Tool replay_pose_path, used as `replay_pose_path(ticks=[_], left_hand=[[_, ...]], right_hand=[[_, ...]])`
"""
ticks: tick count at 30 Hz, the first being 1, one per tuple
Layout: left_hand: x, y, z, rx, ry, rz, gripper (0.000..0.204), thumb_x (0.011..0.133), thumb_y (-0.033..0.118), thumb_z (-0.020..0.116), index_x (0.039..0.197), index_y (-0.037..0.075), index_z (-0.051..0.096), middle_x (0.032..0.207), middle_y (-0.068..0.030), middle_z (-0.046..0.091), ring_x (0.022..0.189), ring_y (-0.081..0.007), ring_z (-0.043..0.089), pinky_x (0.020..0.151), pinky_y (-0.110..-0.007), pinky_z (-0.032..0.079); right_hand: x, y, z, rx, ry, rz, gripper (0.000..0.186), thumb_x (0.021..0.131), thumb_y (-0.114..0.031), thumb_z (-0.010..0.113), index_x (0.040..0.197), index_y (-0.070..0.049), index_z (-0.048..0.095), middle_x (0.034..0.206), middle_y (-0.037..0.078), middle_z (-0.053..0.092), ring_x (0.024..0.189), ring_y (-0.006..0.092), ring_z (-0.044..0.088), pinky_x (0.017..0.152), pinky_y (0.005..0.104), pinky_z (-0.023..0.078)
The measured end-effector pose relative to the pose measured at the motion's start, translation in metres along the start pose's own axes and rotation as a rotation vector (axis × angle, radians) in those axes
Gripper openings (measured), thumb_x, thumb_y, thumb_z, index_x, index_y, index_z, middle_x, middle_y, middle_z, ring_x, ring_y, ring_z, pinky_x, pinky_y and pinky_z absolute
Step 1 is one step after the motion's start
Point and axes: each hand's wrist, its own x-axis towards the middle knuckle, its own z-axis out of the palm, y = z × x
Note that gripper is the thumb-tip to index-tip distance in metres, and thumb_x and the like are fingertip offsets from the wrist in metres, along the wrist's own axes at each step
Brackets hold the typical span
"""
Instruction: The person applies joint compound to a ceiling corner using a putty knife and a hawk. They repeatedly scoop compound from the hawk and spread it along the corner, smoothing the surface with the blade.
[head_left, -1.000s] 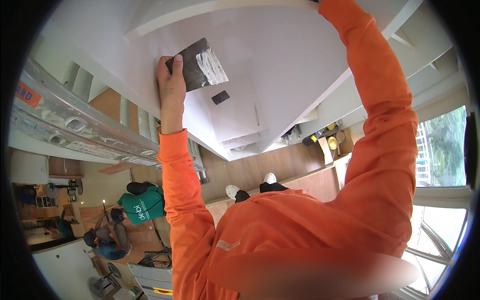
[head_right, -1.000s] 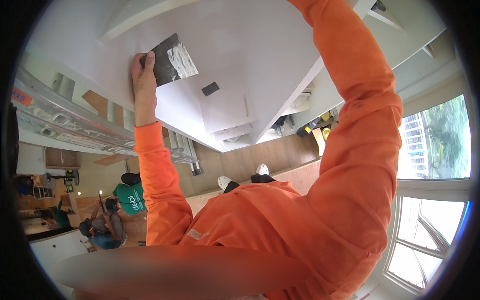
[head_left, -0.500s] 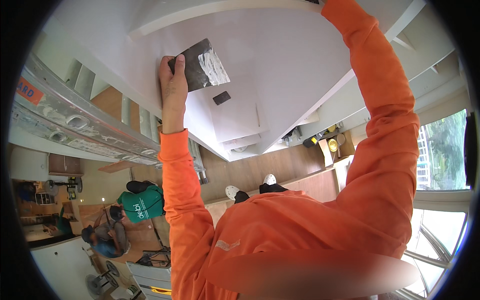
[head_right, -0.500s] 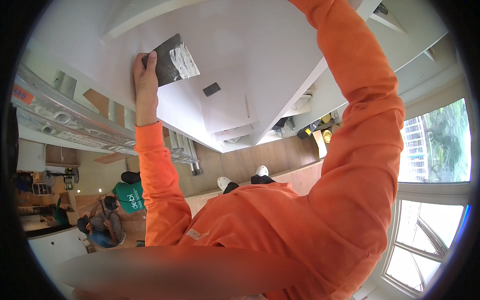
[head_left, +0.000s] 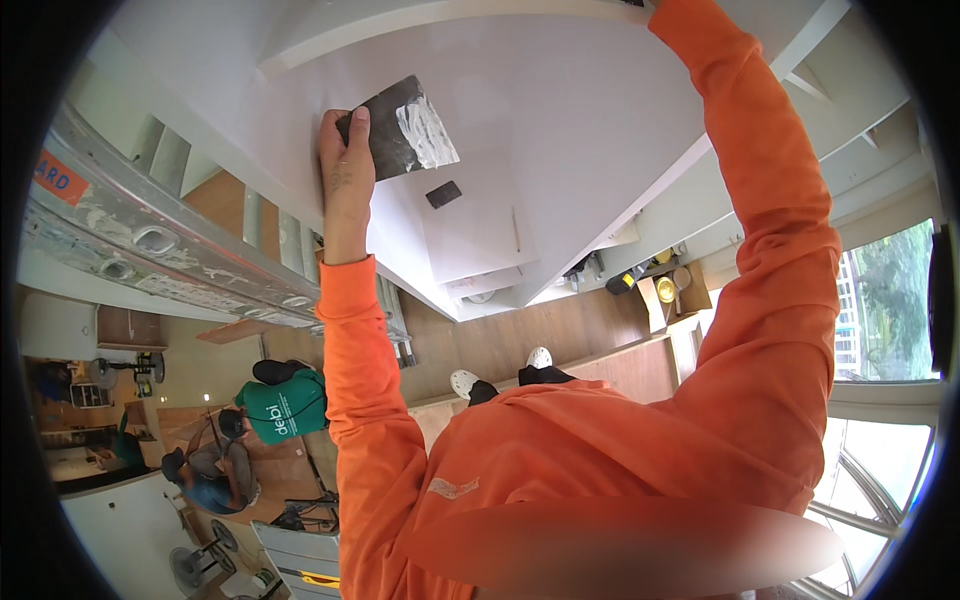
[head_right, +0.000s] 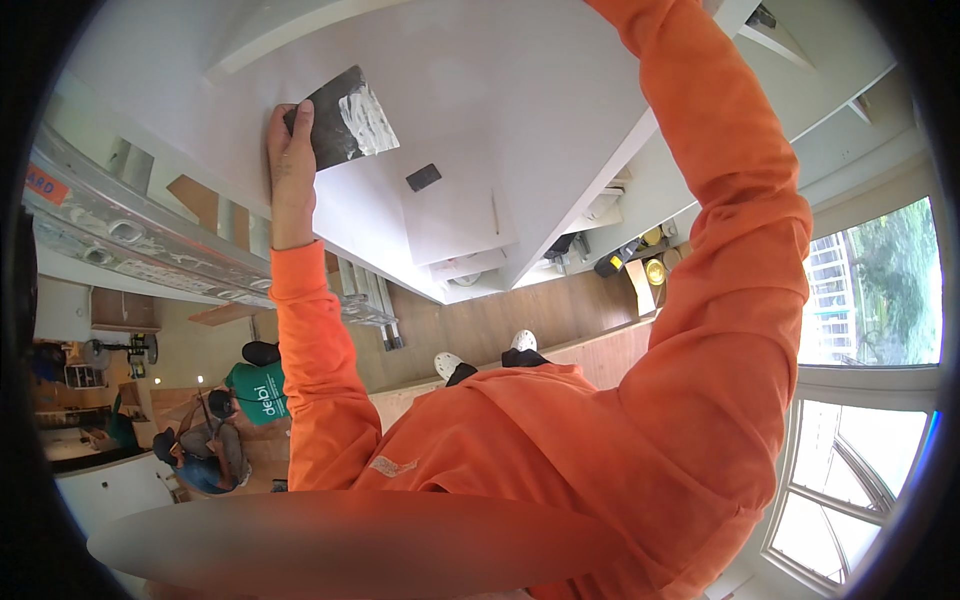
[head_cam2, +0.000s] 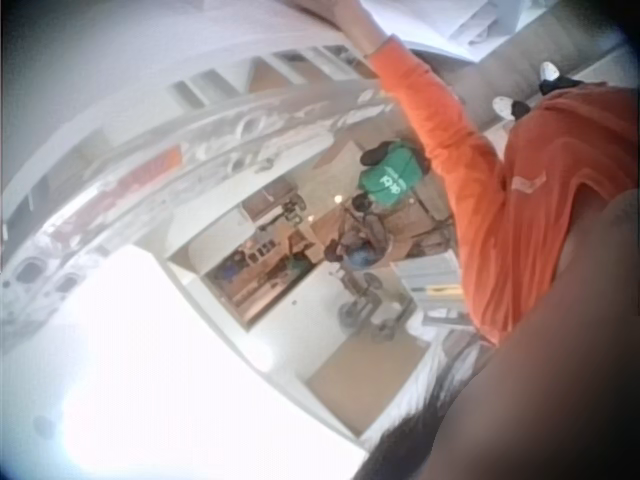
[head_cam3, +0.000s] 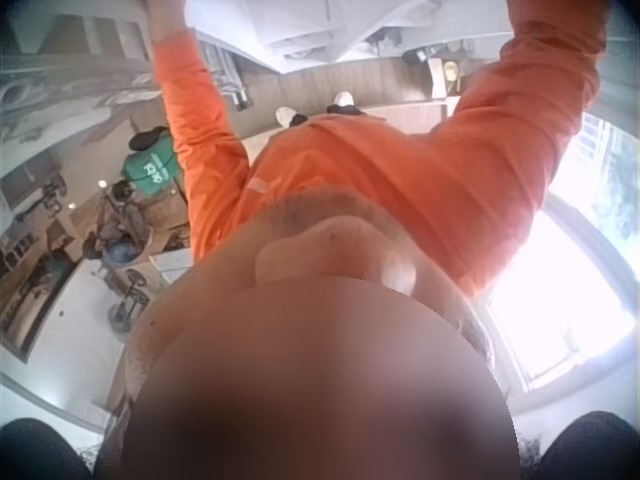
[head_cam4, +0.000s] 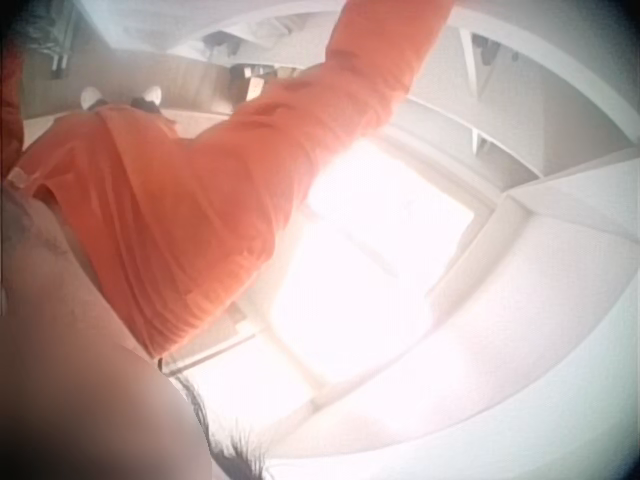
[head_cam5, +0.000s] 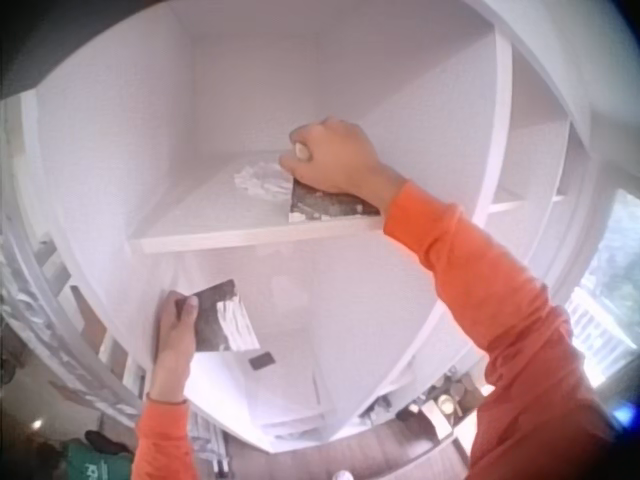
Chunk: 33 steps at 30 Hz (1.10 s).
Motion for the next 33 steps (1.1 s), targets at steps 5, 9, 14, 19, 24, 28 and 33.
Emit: replay_pose_path(ticks=[5, 9, 14, 19, 24, 28, 33], left_hand=[[-0.001, 0.002, -0.001, 0.027, 0.009, -0.006, 0.028, 0.104, 0.029, 0.055, 0.104, 0.001, 0.054, 0.091, -0.0042, 0.054, 0.084, -0.0133, 0.048, 0.08, -0.029, 0.043], [-0.001, 0.003, 0.0, 0.029, -0.001, -0.008, 0.028, 0.104, 0.029, 0.055, 0.103, 0.001, 0.054, 0.09, -0.0043, 0.054, 0.083, -0.0134, 0.047, 0.079, -0.029, 0.043], [-0.001, 0.003, 0.001, 0.014, 0.004, 0.005, 0.028, 0.104, 0.029, 0.054, 0.102, 0.002, 0.054, 0.088, -0.0043, 0.054, 0.082, -0.0135, 0.047, 0.079, -0.03, 0.043], [0.0, 0.001, -0.001, 0.038, -0.012, 0.025, 0.028, 0.104, 0.03, 0.054, 0.102, 0.002, 0.054, 0.089, -0.0045, 0.055, 0.082, -0.0139, 0.047, 0.079, -0.03, 0.043], [0.001, -0.001, -0.001, 0.022, -0.008, -0.007, 0.028, 0.104, 0.03, 0.054, 0.103, 0.001, 0.053, 0.091, -0.0049, 0.055, 0.084, -0.0142, 0.048, 0.079, -0.03, 0.043], [0.003, -0.005, -0.001, 0.026, -0.001, 0.002, 0.029, 0.104, 0.03, 0.055, 0.104, 0.001, 0.053, 0.092, -0.0054, 0.055, 0.085, -0.0146, 0.048, 0.08, -0.03, 0.043], [0.005, -0.008, -0.002, -0.004, -0.017, 0.005, 0.029, 0.104, 0.03, 0.055, 0.102, 0.001, 0.053, 0.092, -0.0047, 0.055, 0.084, -0.0141, 0.048, 0.08, -0.03, 0.043]], right_hand=[[0.0, 0.006, 0.001, 0.022, -0.027, 0.017, 0.035, 0.083, -0.036, 0.064, 0.092, -0.004, 0.074, 0.088, 0.023, 0.071, 0.081, 0.0415, 0.068, 0.08, 0.0486, 0.054], [-0.001, 0.008, 0.0, 0.045, -0.089, 0.067, 0.035, 0.082, -0.036, 0.064, 0.092, -0.004, 0.074, 0.088, 0.024, 0.071, 0.083, 0.042, 0.068, 0.081, 0.049, 0.054], [-0.004, 0.01, 0.003, 0.027, 0.018, 0.003, 0.035, 0.083, -0.036, 0.064, 0.092, -0.004, 0.074, 0.09, 0.024, 0.071, 0.086, 0.0424, 0.068, 0.083, 0.0488, 0.053], [-0.004, 0.013, 0.004, 0.0, -0.011, 0.032, 0.034, 0.082, -0.036, 0.064, 0.092, -0.005, 0.075, 0.089, 0.024, 0.072, 0.085, 0.0425, 0.068, 0.082, 0.0494, 0.054], [-0.002, 0.012, 0.002, 0.006, -0.02, 0.057, 0.034, 0.081, -0.035, 0.065, 0.091, -0.005, 0.075, 0.087, 0.023, 0.071, 0.082, 0.0423, 0.068, 0.081, 0.0501, 0.054], [-0.003, 0.007, 0.002, 0.03, 0.027, -0.039, 0.033, 0.081, -0.036, 0.064, 0.089, -0.005, 0.074, 0.087, 0.023, 0.071, 0.082, 0.0422, 0.068, 0.08, 0.0504, 0.053], [0.0, -0.003, 0.005, 0.094, 0.101, -0.005, 0.034, 0.082, -0.037, 0.064, 0.087, -0.005, 0.074, 0.085, 0.023, 0.071, 0.082, 0.0425, 0.067, 0.079, 0.0509, 0.053]])
